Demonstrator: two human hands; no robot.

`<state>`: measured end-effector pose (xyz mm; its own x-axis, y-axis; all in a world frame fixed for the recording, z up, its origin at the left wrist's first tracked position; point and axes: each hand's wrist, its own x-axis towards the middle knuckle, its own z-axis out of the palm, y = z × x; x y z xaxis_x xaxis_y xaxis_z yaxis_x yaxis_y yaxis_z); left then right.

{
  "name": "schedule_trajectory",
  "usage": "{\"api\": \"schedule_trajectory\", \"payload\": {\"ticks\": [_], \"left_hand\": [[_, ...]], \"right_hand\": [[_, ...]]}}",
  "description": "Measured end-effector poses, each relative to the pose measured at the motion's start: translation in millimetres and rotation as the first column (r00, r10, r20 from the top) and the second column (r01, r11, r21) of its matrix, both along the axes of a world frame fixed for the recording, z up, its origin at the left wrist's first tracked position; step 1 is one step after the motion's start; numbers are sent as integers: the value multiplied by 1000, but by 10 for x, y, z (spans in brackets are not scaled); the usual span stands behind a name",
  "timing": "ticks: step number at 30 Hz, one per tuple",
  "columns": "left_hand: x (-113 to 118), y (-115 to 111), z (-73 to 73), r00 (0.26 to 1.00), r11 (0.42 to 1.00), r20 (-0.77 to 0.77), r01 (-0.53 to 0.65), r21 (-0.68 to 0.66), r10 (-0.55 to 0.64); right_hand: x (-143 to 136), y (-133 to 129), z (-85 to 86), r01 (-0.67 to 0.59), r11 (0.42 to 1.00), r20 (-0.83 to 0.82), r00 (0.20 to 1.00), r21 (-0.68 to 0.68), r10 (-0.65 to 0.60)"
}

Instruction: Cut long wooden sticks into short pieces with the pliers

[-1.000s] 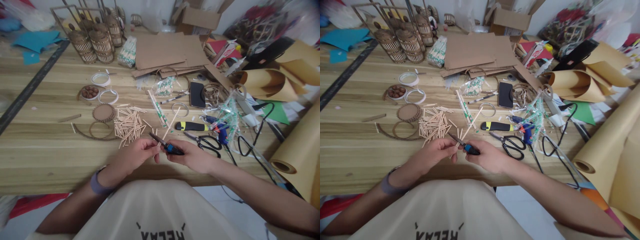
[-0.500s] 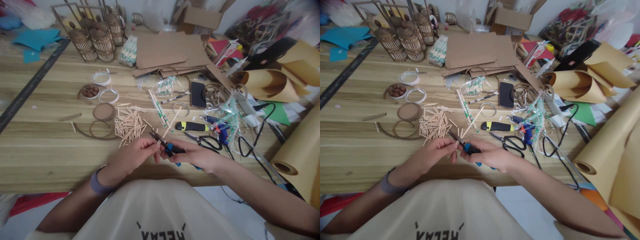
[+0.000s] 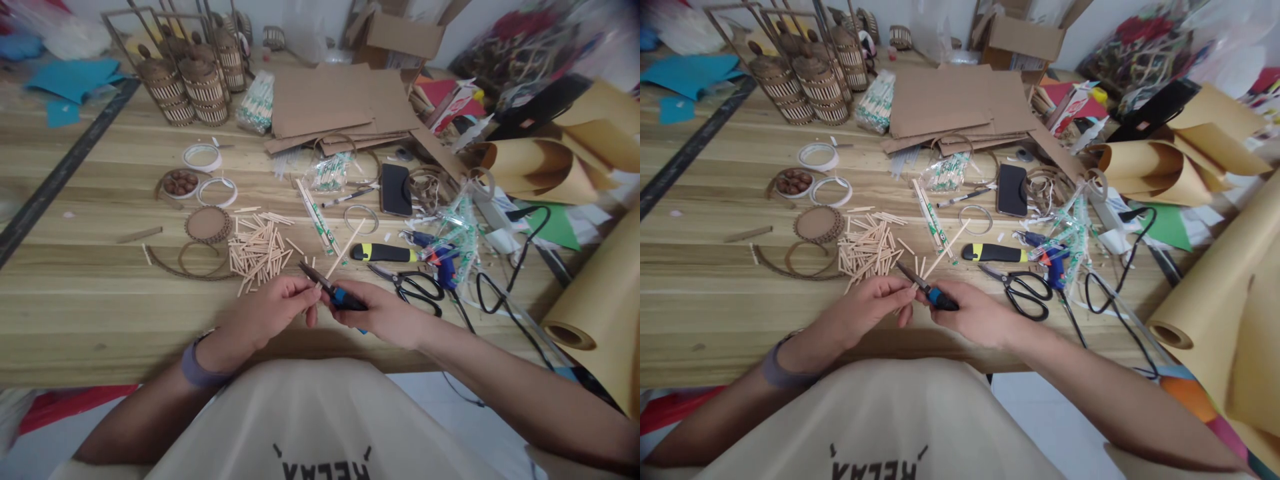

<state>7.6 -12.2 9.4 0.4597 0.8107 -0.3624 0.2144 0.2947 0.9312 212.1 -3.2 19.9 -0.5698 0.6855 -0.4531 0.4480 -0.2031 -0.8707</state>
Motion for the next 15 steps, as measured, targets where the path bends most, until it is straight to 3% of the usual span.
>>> {"api": "schedule_trajectory", "payload": {"ticks": [6, 9, 12, 15], "left_hand": [[-32, 13, -10, 1000, 999, 12, 1, 36, -2], [-123, 42, 18, 998, 995, -55, -36, 96, 41], [-208, 72, 24, 982, 986, -160, -71, 154, 96], [-202, 80, 1, 963, 983, -267, 14, 182, 36]], "right_hand": [[4, 19, 0, -16, 1000, -65, 998, -17, 15], [88, 27, 28, -3, 1000, -63, 998, -9, 2], [185, 16, 48, -5, 977, 134, 991, 215, -24], [194, -18, 40, 3, 858, 269, 949, 514, -164]]}}
